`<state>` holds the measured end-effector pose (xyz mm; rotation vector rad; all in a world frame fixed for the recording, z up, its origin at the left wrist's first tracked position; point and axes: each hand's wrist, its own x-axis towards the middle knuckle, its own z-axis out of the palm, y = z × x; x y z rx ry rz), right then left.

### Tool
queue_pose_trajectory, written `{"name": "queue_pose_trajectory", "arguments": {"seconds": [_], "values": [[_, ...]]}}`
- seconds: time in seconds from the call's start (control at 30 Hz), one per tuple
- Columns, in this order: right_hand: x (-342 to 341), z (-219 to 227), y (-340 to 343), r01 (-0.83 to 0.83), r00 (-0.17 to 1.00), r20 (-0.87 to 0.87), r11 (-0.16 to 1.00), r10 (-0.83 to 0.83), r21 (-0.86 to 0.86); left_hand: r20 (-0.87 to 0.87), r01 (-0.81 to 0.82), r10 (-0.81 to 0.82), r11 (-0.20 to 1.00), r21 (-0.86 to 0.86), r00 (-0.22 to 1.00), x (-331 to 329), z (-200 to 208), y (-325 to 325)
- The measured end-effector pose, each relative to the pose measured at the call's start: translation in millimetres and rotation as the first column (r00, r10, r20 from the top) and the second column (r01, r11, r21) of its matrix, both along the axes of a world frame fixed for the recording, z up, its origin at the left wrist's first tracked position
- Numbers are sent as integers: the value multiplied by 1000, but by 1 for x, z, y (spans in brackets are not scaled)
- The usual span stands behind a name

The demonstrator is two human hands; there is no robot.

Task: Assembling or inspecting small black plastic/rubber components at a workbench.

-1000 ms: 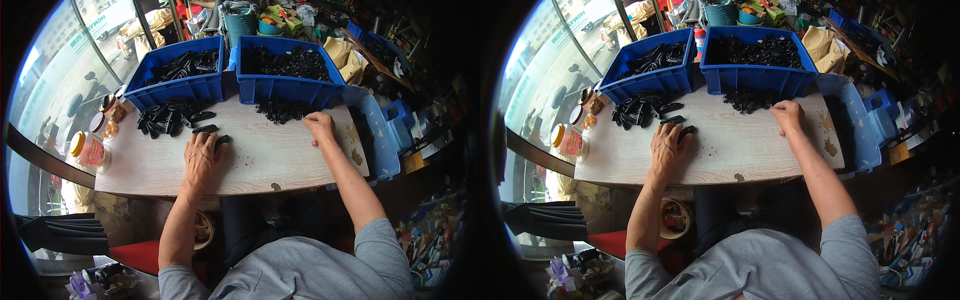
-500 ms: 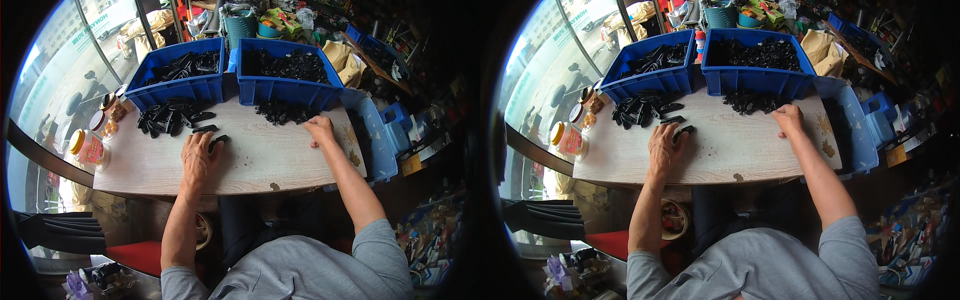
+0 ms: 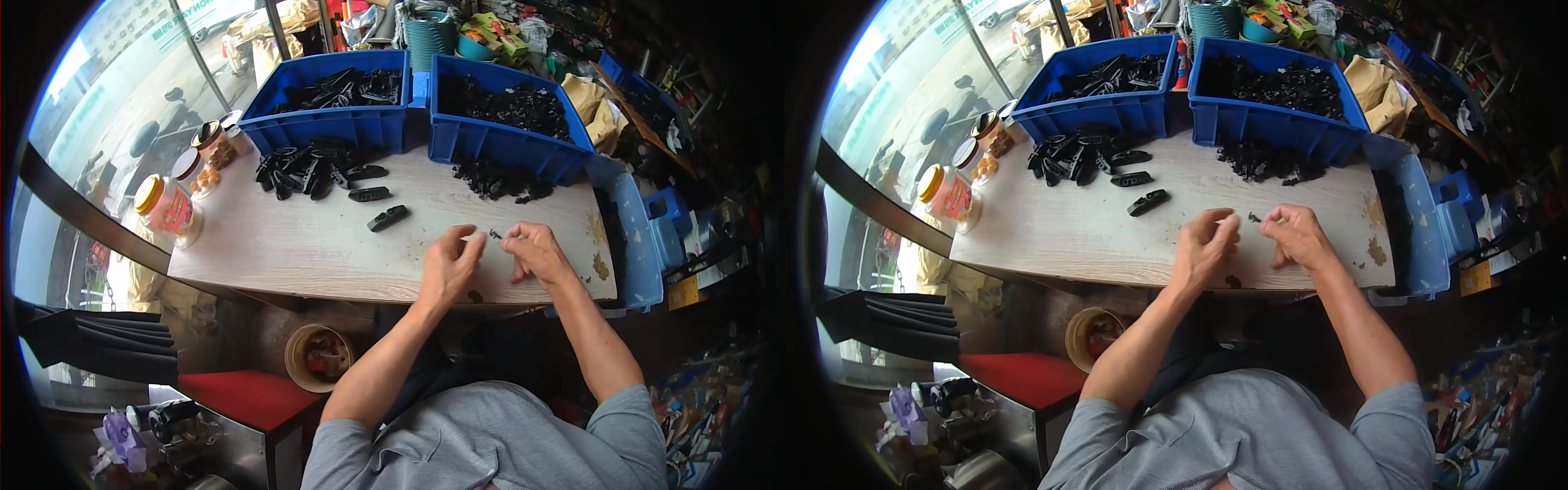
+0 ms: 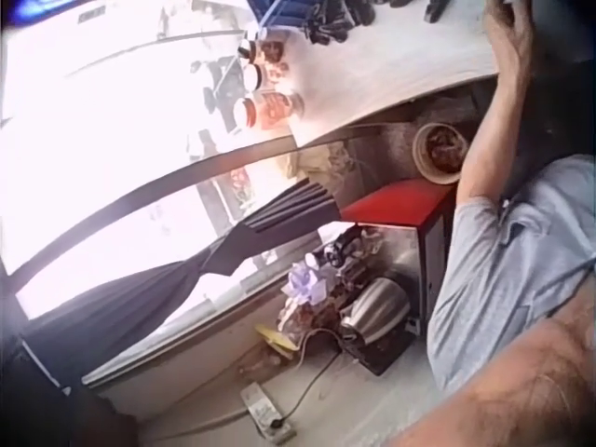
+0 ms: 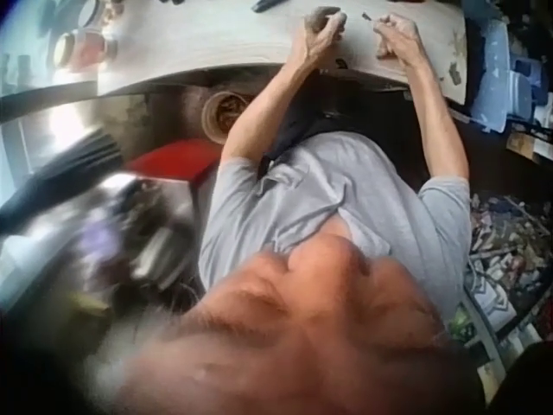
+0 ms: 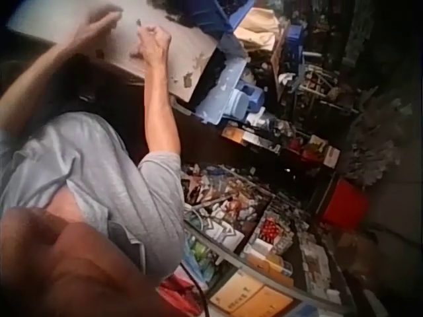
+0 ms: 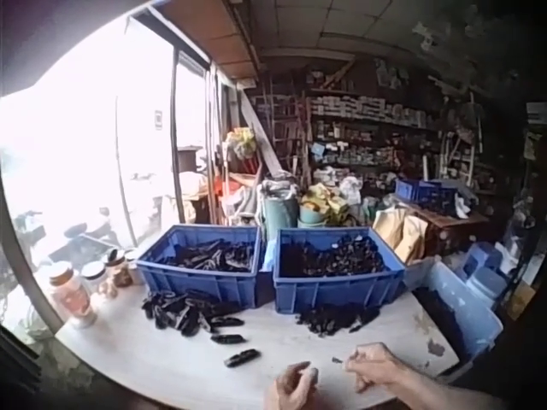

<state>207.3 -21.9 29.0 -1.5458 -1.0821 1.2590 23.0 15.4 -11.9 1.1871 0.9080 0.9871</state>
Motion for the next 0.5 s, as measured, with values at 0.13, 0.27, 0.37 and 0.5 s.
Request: {"name": "queue_pose_trajectory", "arguments": {"seconds": [0.13, 0.27, 0.37, 0.5], "values": [[-18, 2, 0, -84, 996, 31, 996, 84, 10, -65, 90, -90, 996, 2, 994, 7, 2, 10], [-26, 4, -1, -43, 999, -10, 999, 43, 20, 172, 179, -151, 970, -161, 973, -4, 2, 14], [-31, -6, -2, -13, 998, -68, 996, 19, 90, 301, 200, -140, 963, -178, 943, -11, -4, 12], [-38, -11, -2, -4, 994, -110, 991, 19, 135, 426, 157, -35, 955, -254, 904, -14, 4, 6]]}}
